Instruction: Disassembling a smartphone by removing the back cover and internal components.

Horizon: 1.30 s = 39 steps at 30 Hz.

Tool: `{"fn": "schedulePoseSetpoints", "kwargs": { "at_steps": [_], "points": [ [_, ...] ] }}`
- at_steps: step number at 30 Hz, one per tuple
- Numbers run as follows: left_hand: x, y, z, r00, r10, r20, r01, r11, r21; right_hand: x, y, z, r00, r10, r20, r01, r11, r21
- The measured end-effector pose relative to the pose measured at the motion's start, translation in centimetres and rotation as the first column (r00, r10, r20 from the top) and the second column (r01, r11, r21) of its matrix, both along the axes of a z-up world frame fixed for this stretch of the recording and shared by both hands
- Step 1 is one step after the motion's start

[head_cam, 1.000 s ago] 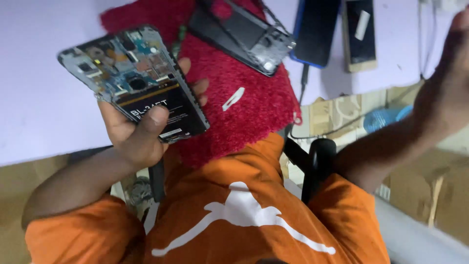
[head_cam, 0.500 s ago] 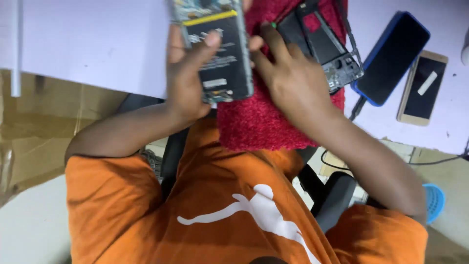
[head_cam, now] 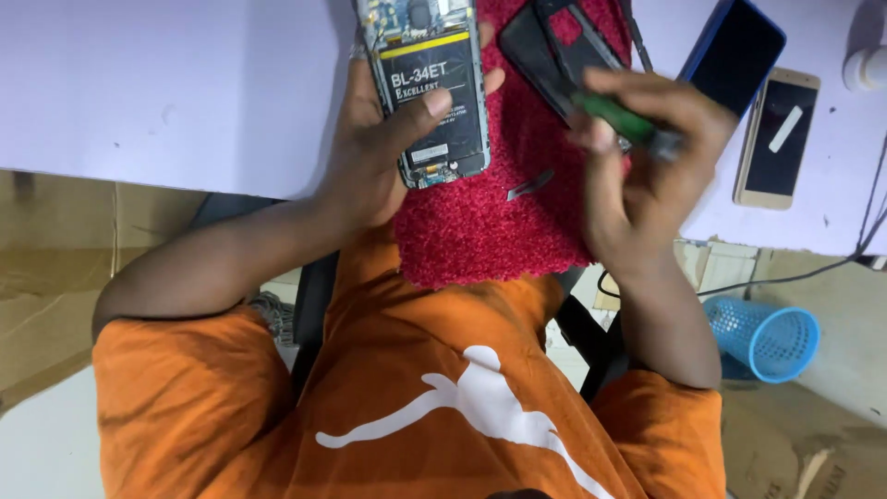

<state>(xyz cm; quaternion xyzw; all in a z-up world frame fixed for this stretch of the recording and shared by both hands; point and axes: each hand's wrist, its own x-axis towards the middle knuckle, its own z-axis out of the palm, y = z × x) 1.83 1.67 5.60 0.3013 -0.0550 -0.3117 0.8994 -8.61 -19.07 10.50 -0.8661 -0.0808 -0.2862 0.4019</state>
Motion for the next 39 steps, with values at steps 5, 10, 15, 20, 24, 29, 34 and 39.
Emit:
{"fn": "schedulePoseSetpoints", "kwargs": {
  "at_steps": [5,10,15,20,24,29,34,39],
  "points": [
    [0.8,-0.3,-1.0,0.930,-0.114,0.349,0.026,0.969,0.245,-4.0,-0.7,-1.9,0.970,0.084,0.227,-0.088,0.996,0.008],
    [1.4,0.2,-1.9,0.895,-0.191,0.403,-0.052,0.853,0.520,-5.3,-1.2,-3.4,0.970,0.188,0.153,-0.179,0.981,-0.070],
    [1.3,0.3,-2.1,0.916,-0.158,0.367,-0.030,0.888,0.459,-5.7,-0.8,-2.8,0.982,0.180,0.064,-0.172,0.979,-0.111],
    [1.3,0.3,-1.5,0.882,-0.210,0.423,-0.062,0.836,0.545,-4.7,-0.2,-3.5,0.979,0.173,0.109,-0.171,0.985,-0.025],
    [1.2,0.3,-2.6,0.900,-0.176,0.399,-0.026,0.892,0.451,-4.5,0.3,-2.8,0.984,0.163,0.070,-0.162,0.987,-0.015],
    [1.3,0.9,-2.0,0.880,-0.216,0.423,0.012,0.901,0.434,-4.6,0.2,-2.7,0.980,0.169,0.107,-0.163,0.985,-0.065],
    [1.1,0.6,-2.9,0.917,-0.152,0.368,0.007,0.930,0.367,-4.4,0.0,-3.0,0.978,0.172,0.121,-0.163,0.984,-0.078],
    [1.3,0.5,-2.0,0.880,-0.180,0.440,-0.040,0.894,0.445,-4.6,0.2,-2.8,0.985,0.150,0.082,-0.145,0.987,-0.062]
  ]
}}
